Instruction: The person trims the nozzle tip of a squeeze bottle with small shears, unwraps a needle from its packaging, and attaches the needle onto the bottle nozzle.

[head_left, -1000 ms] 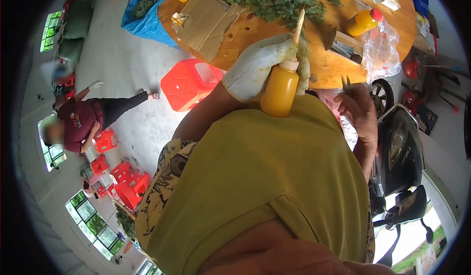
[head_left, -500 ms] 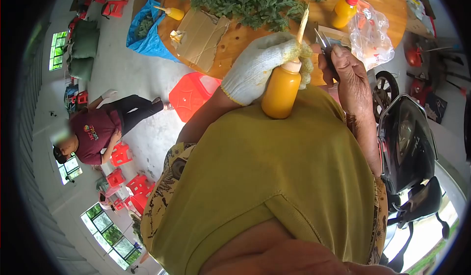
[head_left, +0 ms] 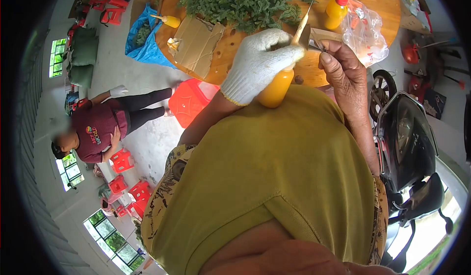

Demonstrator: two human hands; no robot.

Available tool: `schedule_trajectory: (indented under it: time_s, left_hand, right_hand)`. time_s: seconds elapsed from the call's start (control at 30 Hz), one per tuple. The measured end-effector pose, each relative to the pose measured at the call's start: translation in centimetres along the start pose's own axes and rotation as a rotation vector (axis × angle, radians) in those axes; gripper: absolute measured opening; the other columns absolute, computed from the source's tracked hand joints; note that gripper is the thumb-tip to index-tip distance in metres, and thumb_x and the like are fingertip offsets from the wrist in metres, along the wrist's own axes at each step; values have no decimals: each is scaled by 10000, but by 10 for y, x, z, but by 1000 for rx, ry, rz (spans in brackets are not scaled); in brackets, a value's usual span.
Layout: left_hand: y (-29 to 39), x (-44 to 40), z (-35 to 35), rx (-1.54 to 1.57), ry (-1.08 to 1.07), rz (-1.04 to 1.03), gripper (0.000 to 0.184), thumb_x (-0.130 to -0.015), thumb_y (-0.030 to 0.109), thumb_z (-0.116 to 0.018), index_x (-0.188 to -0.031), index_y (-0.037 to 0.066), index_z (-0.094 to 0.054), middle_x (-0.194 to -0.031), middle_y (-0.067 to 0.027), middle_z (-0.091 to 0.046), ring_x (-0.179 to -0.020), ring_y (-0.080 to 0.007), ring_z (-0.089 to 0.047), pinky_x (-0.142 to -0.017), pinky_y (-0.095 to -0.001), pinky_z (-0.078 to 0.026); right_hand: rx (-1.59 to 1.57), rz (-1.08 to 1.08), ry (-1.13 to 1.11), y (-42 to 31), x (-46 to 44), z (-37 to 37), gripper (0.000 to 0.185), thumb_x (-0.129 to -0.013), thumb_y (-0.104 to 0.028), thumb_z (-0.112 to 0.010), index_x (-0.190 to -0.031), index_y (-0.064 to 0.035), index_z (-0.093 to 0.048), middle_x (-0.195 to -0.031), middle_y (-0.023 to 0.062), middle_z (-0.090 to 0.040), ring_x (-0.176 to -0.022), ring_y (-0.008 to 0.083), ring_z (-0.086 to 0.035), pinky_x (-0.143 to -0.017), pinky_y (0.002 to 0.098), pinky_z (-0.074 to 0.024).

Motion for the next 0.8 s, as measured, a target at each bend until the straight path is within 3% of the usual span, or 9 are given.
schedule_trajectory:
  time_s: [0.17,0.43,0.8]
  left_hand:
    - [-10,-4,3,-322,77,-212,116,-857,101,-699,-896,0,-658,-752,5,-594,-680,-47,-519,-595,-227,-428]
    - [-12,-5,-1,-432,153,-318,147,-830,109,-736,-876,-8,-661,-723,-2,-597,-664,-54,-517,-588,-248,-435]
    - [-18,-9,-4,-607,217,-467,156,-805,105,-756,-868,-1,-661,-712,-28,-599,-650,-84,-526,-593,-268,-449]
  right_hand:
    - [-56,-20,-17,6,0,1,273,-963,-164,-642,-1168,14,-613,-970,-18,-619,-858,49,-514,-790,203,-435]
    - [-2,-90,-9,10,1,0,283,-958,-191,-655,-1147,17,-626,-939,-18,-630,-848,50,-526,-778,209,-444]
    - [-22,-115,1,9,1,-5,271,-962,-226,-648,-1131,-15,-631,-831,-39,-584,-711,24,-498,-590,202,-458]
Point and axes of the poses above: each hand's wrist, its own x-axis away from the middle knuckle, its own z-axis out of the back of the hand, y = z × x, the point moved 2 cm from there along -x, towards the middle knuckle
